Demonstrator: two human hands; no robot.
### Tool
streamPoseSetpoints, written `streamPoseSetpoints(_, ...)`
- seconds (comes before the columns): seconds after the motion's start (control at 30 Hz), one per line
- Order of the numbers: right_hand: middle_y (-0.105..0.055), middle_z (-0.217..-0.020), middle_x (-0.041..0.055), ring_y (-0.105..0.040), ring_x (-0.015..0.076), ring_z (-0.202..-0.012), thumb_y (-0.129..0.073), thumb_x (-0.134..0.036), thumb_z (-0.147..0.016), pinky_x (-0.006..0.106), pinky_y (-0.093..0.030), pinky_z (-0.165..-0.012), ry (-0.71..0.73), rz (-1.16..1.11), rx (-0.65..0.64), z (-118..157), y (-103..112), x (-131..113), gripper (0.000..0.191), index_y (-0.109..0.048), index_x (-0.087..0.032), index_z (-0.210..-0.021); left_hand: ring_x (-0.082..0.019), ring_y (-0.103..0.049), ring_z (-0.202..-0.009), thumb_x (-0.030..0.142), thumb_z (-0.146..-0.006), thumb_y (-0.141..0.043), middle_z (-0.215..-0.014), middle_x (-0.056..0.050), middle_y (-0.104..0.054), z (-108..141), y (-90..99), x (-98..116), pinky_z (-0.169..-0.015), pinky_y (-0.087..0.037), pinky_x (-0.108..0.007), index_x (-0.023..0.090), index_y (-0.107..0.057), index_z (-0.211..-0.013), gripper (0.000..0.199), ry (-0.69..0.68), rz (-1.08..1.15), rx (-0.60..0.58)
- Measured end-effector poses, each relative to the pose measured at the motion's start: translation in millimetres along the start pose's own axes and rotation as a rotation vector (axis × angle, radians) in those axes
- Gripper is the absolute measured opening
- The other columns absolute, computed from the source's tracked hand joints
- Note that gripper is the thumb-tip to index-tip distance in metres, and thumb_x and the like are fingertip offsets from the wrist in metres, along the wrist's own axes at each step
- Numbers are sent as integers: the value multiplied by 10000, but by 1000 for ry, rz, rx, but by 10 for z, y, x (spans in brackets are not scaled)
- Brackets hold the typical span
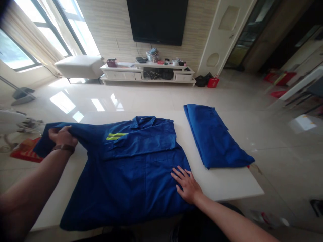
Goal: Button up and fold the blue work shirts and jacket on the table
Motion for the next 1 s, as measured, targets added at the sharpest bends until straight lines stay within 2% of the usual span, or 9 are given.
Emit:
streamPoseSetpoints(0.1, -265, -1685, -33, -205, 291, -1572, -450, -317, -980, 590, -256, -1210, -2, 5, 5, 3, 12, -5, 665, -282, -423, -1614, -169, -549, -933, 278, -898, -578, -966, -16, -590, 414, -364, 440, -923, -511, -364, 153, -530, -962, 148, -202, -55, -131)
streamPoseSetpoints(0.2, -268, -1685, -26, -207, 286, -1572, -448, -327, -984, 577, -260, -1210, 7, 9, 21, 5, 38, -21, 654, -294, -412, -1613, -231, -583, -1011, 210, -829, -595, -1013, -61, -624, 1408, -973, 713, -976, -504, -390, 186, -600, -917, 91, -503, -183, -637)
streamPoseSetpoints(0.27, -269, -1686, -20, -207, 285, -1572, -453, -324, -978, 572, -266, -1208, 11, 12, 30, 5, 47, -23, 660, -297, -401, -1614, -252, -601, -1097, 153, -797, -575, -1144, -80, -645, 2213, -1233, 671, -1016, -494, -380, 211, -647, -1045, 264, -669, -208, -1029)
streamPoseSetpoints(0.37, -278, -1683, -19, -220, 288, -1567, -460, -317, -967, 576, -270, -1205, 9, 11, 30, 1, 34, -13, 666, -309, -398, -1611, -265, -619, -1140, 113, -783, -548, -1269, -99, -636, 2711, -1282, 415, -1029, -485, -396, 223, -606, -1264, 497, -698, -304, -1172)
streamPoseSetpoints(0.53, -283, -1681, -23, -233, 293, -1562, -465, -337, -969, 580, -266, -1204, -5, 8, 33, -5, 13, 6, 647, -339, -403, -1600, -290, -609, -1184, 111, -766, -561, -1258, -115, -662, 2503, -1140, 201, -1043, -458, -422, 213, -578, -1341, 584, -638, -379, -1075)
streamPoseSetpoints(0.7, -278, -1682, -28, -233, 295, -1561, -459, -355, -978, 588, -265, -1202, -12, 5, 27, 0, 4, 17, 633, -341, -407, -1597, -273, -633, -1000, 323, -777, -655, -978, -74, -698, 2494, -1049, 102, -974, -462, -377, 244, -710, -869, 133, -598, -392, -1332)
streamPoseSetpoints(0.77, -277, -1683, -30, -233, 294, -1561, -462, -357, -979, 585, -263, -1205, -8, 4, 27, 2, 4, 18, 631, -344, -405, -1597, -248, -638, -904, 436, -806, -649, -881, -53, -688, 2343, -1057, 9, -932, -472, -350, 251, -694, -794, 191, -483, -408, -1350)
streamPoseSetpoints(0.93, -284, -1681, -12, -244, 303, -1557, -462, -342, -976, 584, -269, -1203, -4, 6, 24, -1, 3, 16, 638, -341, -393, -1601, -232, -629, -972, 352, -842, -579, -1055, -75, -685, 1281, -1089, 5, -956, -479, -350, 214, -686, -992, 230, -299, -391, -732)
streamPoseSetpoints(1.0, -282, -1681, -8, -247, 305, -1556, -459, -338, -978, 580, -274, -1201, -5, 9, 20, -1, -5, 18, 645, -328, -393, -1607, -259, -607, -1079, 312, -790, -627, -1144, -114, -666, 1031, -1223, 5, -1037, -453, -387, 186, -700, -999, 255, -294, -415, -638)
Point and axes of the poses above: each hand's wrist, its own z-axis away from the middle knuckle, its own y-axis out of the back of the hand, x = y × z, the point moved 10 cm from there along -z, towards the middle knuckle
